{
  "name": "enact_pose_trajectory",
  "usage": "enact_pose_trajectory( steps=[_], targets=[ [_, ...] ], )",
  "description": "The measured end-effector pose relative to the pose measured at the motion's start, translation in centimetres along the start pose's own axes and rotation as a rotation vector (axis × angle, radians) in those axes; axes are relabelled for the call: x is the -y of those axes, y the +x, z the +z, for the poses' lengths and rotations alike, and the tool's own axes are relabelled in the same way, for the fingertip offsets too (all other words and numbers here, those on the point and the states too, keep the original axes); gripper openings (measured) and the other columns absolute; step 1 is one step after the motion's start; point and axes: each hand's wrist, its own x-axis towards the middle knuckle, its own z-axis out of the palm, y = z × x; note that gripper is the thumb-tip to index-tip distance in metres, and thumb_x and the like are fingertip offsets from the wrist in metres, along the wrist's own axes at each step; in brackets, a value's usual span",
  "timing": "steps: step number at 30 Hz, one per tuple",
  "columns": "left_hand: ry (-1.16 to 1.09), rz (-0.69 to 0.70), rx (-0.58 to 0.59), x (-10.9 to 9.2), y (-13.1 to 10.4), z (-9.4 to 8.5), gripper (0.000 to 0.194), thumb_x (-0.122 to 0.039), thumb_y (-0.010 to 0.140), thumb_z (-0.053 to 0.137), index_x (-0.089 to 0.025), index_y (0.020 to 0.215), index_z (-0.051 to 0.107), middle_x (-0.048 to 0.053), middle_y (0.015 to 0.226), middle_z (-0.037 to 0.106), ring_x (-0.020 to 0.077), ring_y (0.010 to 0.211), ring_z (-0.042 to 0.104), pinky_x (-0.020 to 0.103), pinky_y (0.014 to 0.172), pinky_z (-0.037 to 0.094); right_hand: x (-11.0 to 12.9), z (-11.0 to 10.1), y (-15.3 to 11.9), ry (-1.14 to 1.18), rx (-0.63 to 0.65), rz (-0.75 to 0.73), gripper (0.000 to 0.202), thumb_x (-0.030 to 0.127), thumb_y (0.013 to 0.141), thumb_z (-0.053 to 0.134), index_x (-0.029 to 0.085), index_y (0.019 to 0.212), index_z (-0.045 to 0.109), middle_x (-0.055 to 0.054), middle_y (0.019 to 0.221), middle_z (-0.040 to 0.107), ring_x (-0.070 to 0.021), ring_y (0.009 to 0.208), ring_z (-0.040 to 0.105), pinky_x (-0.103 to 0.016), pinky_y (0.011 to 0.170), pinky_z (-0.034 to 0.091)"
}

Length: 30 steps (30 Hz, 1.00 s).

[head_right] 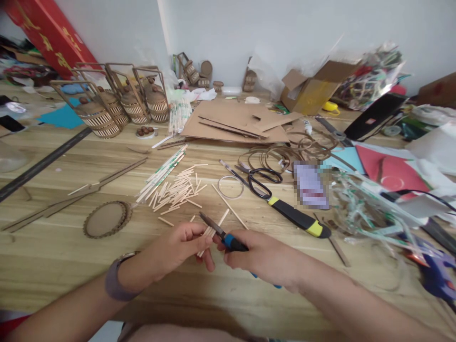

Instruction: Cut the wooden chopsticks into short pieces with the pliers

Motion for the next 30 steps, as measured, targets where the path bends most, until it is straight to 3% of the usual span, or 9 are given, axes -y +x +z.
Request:
enact_pose_trajectory(
  steps=[3,10,17,21,30],
  targets=[
    [0.001,-0.001,-0.01,0.1,0.0,0.0,0.042,-0.053,0.088,0.052,-0.015,0.089,0.068,0.004,0.067,0.069,0.0138,0.064,0.061,0.023,0.064,0.04,-0.2,0.3,0.2,0.002,0.054,0.064,0.012,0.021,0.074,0.054,0.02,0.082,0.062,0.003,0.067,0.051,-0.0124,0.061,0.045,-0.021,0.053,0.036],
    [0.057,0.008,-0.022,0.3,-0.1,-0.1,0.041,-0.053,0.089,0.05,-0.014,0.086,0.064,0.004,0.064,0.068,0.0144,0.065,0.06,0.025,0.067,0.042,-1.1,0.9,0.5,-0.073,0.028,-0.052,0.006,0.019,0.077,0.05,0.02,0.073,0.054,0.003,0.069,0.048,-0.0133,0.065,0.043,-0.024,0.06,0.034],
    [0.089,0.009,-0.011,-0.1,-0.2,0.0,0.039,-0.05,0.094,0.043,-0.015,0.092,0.059,0.003,0.068,0.068,0.0134,0.066,0.06,0.024,0.067,0.042,-0.2,0.3,0.0,0.14,0.117,-0.016,0.01,0.026,0.077,0.055,0.021,0.083,0.062,0.001,0.077,0.057,-0.0153,0.073,0.051,-0.026,0.065,0.04],
    [0.057,-0.019,0.006,-0.7,-0.4,0.2,0.04,-0.05,0.094,0.042,-0.014,0.092,0.059,0.001,0.065,0.064,0.0122,0.062,0.06,0.022,0.062,0.041,0.0,0.0,-0.2,0.207,0.135,0.081,0.019,0.031,0.074,0.059,0.02,0.088,0.064,0.0,0.078,0.061,-0.017,0.078,0.056,-0.025,0.065,0.043],
    [0.037,-0.035,-0.004,-0.5,-0.3,0.3,0.044,-0.054,0.091,0.044,-0.013,0.09,0.06,-0.001,0.057,0.06,0.011,0.056,0.054,0.022,0.06,0.04,-0.6,0.4,0.1,0.231,0.135,0.118,0.019,0.025,0.07,0.058,0.02,0.088,0.06,0.003,0.074,0.053,-0.0141,0.071,0.048,-0.024,0.061,0.037]
  ],
)
